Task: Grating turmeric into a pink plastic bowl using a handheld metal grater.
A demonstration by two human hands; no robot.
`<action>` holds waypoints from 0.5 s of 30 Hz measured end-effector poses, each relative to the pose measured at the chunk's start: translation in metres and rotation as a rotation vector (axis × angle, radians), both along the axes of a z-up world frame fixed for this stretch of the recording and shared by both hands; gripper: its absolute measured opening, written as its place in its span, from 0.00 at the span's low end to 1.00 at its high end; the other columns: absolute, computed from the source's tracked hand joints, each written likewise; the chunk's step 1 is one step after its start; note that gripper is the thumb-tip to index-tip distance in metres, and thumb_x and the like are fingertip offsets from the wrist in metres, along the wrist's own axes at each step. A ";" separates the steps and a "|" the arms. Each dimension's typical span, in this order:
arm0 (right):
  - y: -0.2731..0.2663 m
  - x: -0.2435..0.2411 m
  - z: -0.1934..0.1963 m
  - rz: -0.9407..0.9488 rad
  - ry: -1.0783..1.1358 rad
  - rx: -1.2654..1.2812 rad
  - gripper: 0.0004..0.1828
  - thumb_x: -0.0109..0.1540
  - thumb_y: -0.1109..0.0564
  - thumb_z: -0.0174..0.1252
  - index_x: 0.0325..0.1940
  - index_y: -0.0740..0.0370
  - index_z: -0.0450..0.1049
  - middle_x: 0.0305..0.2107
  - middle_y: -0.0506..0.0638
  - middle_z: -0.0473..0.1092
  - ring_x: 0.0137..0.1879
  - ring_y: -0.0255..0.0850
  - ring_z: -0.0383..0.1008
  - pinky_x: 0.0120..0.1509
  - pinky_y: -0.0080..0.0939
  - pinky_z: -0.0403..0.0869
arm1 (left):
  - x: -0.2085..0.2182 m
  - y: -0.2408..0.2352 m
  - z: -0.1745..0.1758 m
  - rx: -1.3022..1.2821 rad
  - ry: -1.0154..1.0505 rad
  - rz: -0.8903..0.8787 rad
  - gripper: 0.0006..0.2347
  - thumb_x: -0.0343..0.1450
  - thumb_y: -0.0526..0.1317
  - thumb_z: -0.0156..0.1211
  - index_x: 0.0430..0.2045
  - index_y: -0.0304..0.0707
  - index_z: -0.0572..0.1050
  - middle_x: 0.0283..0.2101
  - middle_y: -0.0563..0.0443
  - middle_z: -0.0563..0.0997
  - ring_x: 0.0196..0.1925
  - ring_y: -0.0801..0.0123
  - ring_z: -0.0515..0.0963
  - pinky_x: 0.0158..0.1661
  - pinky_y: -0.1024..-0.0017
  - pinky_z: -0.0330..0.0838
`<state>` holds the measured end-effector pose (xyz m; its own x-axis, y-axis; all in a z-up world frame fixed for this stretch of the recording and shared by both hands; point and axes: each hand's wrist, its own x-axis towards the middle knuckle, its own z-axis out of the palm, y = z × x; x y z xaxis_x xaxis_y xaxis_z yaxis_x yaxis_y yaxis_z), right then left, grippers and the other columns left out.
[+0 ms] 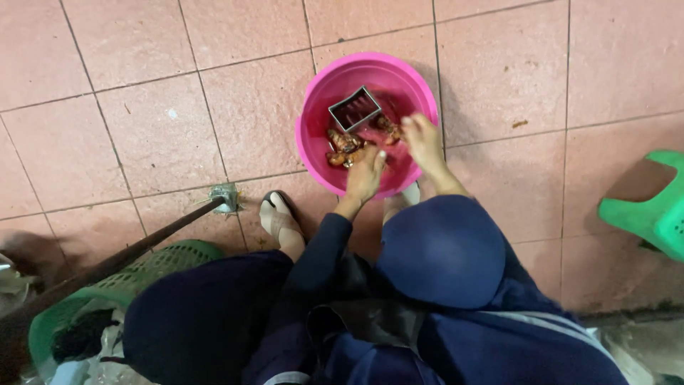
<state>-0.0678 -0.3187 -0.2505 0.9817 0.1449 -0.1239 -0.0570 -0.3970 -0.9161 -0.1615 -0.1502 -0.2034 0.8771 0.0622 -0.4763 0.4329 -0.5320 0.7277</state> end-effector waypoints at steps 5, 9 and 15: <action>0.031 0.025 -0.057 0.397 -0.110 -0.786 0.16 0.68 0.44 0.53 0.43 0.58 0.75 0.33 0.58 0.77 0.43 0.57 0.80 0.47 0.59 0.78 | 0.028 0.001 0.049 0.474 -0.544 -0.099 0.19 0.74 0.59 0.52 0.44 0.46 0.78 0.42 0.40 0.79 0.43 0.45 0.80 0.46 0.52 0.74; 0.060 0.009 -0.023 0.912 0.109 -0.952 0.18 0.70 0.46 0.48 0.51 0.51 0.83 0.47 0.54 0.80 0.58 0.53 0.79 0.61 0.54 0.76 | 0.078 0.026 0.069 0.786 -0.571 -0.203 0.49 0.56 0.62 0.80 0.71 0.51 0.58 0.72 0.31 0.61 0.74 0.37 0.61 0.67 0.34 0.59; -0.002 0.009 -0.017 0.168 0.121 0.080 0.16 0.66 0.57 0.61 0.57 0.61 0.74 0.44 0.57 0.73 0.56 0.52 0.74 0.62 0.51 0.71 | 0.053 0.091 -0.001 0.317 -0.492 -0.078 0.36 0.55 0.37 0.80 0.59 0.36 0.68 0.54 0.39 0.71 0.57 0.43 0.70 0.56 0.52 0.71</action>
